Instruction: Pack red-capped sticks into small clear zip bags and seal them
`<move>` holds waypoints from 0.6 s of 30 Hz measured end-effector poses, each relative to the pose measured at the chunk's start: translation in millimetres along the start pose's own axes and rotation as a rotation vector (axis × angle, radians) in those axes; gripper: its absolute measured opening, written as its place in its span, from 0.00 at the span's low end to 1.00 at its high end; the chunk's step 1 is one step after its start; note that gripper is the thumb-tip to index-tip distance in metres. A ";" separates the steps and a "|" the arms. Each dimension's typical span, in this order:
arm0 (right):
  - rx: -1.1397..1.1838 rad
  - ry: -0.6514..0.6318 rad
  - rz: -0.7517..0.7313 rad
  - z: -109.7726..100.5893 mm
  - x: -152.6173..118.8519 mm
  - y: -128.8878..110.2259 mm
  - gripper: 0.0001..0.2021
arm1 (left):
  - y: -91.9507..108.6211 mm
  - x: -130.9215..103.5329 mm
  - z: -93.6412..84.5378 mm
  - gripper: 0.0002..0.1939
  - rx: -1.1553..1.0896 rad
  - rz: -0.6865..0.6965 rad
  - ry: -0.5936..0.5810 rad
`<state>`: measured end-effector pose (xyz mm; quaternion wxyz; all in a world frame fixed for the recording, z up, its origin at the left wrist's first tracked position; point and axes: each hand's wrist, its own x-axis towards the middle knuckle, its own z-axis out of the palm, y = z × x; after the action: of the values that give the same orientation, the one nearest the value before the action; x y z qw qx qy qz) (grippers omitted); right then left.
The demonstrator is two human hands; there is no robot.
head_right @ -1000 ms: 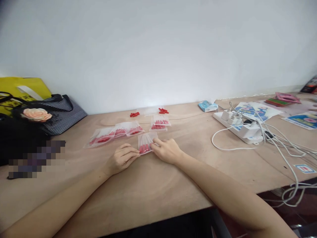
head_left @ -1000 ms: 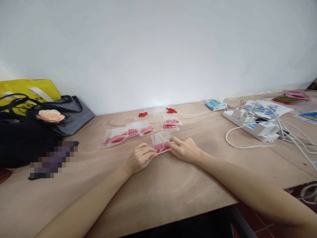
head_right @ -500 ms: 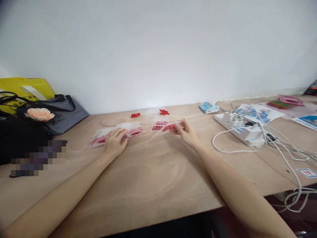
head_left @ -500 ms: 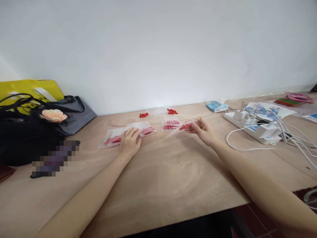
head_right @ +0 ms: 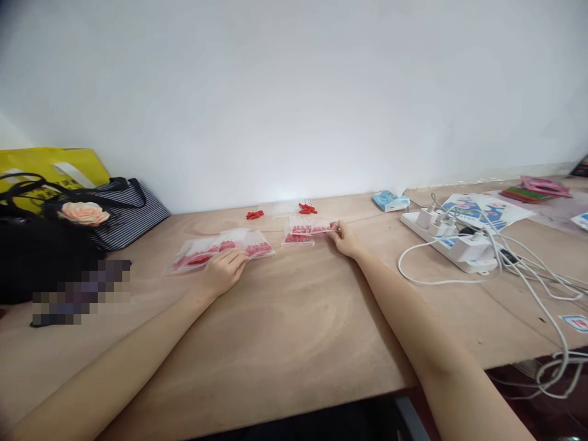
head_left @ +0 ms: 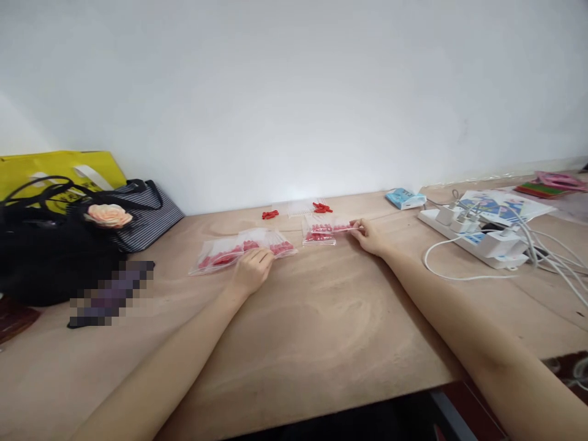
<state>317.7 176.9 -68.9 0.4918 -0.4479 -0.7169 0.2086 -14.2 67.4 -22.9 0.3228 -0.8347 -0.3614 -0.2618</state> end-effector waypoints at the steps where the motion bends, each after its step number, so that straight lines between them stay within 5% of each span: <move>1: -0.023 -0.026 -0.005 -0.7 1.5 -0.1 0.08 | 3.1 -2.3 -4.1 0.11 -0.043 0.028 0.006; 7: -0.214 -0.011 -0.051 -10.1 -8.4 -18.2 0.07 | 25.9 -18.6 -34.0 0.10 -0.259 0.134 -0.003; 10: -0.286 -0.030 -0.210 -8.4 -28.6 -45.0 0.10 | 34.2 -22.0 -41.1 0.10 -0.370 0.107 -0.040; 14: -0.256 -0.288 -0.510 6.0 -62.6 -89.0 0.15 | 38.3 -18.5 -37.7 0.10 -0.477 0.025 -0.110; 18: -0.409 -0.310 -0.676 23.2 -79.3 -114.1 0.12 | 39.4 -12.2 -33.1 0.09 -0.570 -0.049 -0.166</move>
<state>256.2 54.6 -35.6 0.3197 -0.2393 -0.9156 -0.0460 2.1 17.1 -23.2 0.0382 -0.9013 -0.3182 -0.2914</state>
